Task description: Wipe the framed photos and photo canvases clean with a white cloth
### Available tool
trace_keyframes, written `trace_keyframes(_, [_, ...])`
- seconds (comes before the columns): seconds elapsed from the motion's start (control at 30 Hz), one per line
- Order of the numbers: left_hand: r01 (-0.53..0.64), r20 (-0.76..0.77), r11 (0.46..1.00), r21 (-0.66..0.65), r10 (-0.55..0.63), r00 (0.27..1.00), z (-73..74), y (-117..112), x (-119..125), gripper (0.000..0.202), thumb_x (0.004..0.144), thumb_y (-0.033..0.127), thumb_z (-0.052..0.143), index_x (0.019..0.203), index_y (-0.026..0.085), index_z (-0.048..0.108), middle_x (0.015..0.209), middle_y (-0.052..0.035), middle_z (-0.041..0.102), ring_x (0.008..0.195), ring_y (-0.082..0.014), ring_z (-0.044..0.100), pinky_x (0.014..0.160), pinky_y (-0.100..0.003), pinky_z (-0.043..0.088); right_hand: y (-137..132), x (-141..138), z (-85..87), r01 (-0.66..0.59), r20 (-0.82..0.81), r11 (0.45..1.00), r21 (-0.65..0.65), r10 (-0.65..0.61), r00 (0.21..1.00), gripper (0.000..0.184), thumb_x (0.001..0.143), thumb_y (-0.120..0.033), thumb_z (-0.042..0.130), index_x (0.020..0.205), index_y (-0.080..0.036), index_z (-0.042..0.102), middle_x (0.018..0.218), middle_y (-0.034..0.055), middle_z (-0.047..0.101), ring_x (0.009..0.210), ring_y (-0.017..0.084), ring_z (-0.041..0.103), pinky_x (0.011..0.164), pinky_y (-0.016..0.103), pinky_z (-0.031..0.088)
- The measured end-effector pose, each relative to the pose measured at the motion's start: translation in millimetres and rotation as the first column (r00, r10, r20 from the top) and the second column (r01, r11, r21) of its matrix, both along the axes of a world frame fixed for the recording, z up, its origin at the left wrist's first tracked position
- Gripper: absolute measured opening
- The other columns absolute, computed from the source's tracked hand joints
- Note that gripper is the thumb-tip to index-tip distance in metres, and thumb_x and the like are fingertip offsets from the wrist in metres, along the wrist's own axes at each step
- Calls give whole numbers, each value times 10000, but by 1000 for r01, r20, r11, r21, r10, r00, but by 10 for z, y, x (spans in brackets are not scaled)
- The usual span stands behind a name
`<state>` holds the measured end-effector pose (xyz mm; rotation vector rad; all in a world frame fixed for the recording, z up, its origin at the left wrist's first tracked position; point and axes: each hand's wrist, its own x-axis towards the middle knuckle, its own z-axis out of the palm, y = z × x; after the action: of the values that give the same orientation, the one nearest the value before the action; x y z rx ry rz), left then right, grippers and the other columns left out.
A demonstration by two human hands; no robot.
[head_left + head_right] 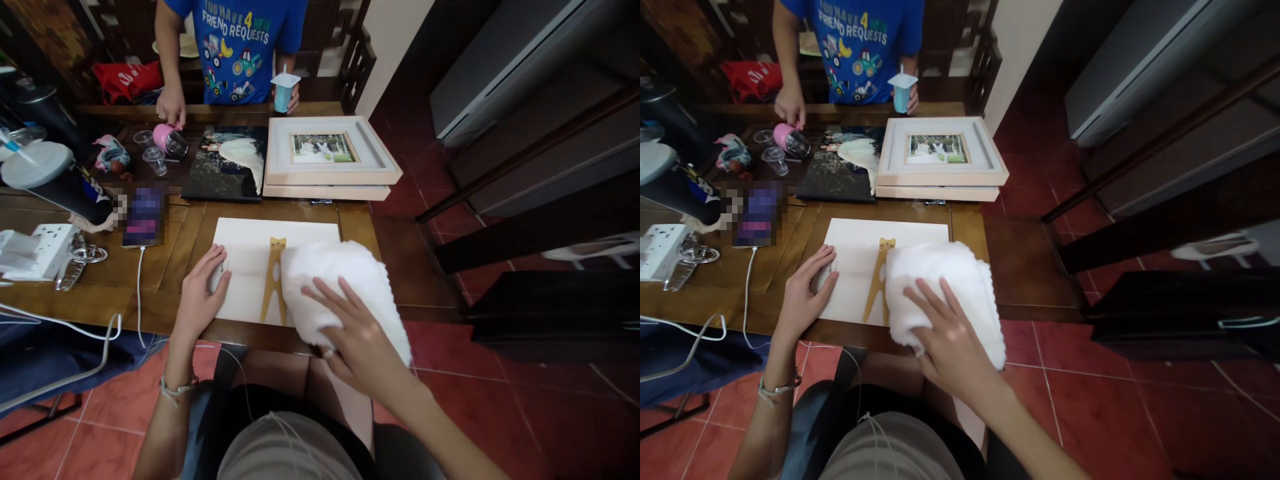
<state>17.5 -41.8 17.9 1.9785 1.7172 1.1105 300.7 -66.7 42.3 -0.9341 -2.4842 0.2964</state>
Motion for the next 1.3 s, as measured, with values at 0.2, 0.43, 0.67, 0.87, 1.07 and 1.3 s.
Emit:
trace_keyframes(0.2, [4,-2,1000,5,-4,1000,-8,5,-7,322,913,250,565,1213,156,638,1343,-131,611,1323,-250,514,1132,-498,400,126,143,-17,-89,-91,996,-8,88,992,186,744,-71,460,697,-206,578,1332,164,618,1368,276,444,1130,573,368])
trace_keyframes(0.43, [-1,12,1000,-6,1,1000,-10,-2,-11,323,910,253,573,1220,188,634,1354,-115,606,1325,-239,513,1133,-506,399,895,-11,-91,46,79,997,-65,-41,996,151,827,-118,529,760,-147,660,1478,199,460,1419,378,323,1152,648,258])
trace_keyframes(0.67, [1,13,1000,-2,-1,1000,-4,-1,-10,315,911,251,566,1214,198,635,1346,-108,612,1324,-246,514,1130,-524,397,434,-90,-42,31,80,999,-33,-28,996,180,735,-48,547,707,-164,681,1488,159,458,1432,395,285,1154,677,236])
trace_keyframes(0.87, [-1,-2,1000,-5,1,1000,3,-2,-5,322,913,247,565,1222,190,631,1355,-111,605,1326,-245,511,1134,-508,395,-63,146,227,-142,24,977,-160,148,989,211,665,-28,486,670,-186,625,1415,145,548,1397,330,382,1148,603,329])
trace_keyframes(1.07, [1,-9,1000,-1,-1,1000,9,-2,-2,321,916,251,559,1217,169,634,1347,-127,610,1324,-249,513,1129,-501,400,532,155,84,-116,0,986,-122,116,993,203,781,-68,458,739,-197,608,1352,133,609,1382,291,416,1145,589,338])
trace_keyframes(1.3, [2,-6,1000,-4,-2,1000,7,-1,-7,320,917,261,558,1219,184,633,1344,-124,612,1325,-246,513,1128,-510,399,849,-117,-113,107,133,994,-11,-104,986,130,804,-97,559,780,-157,672,1494,166,448,1434,398,278,1145,688,242])
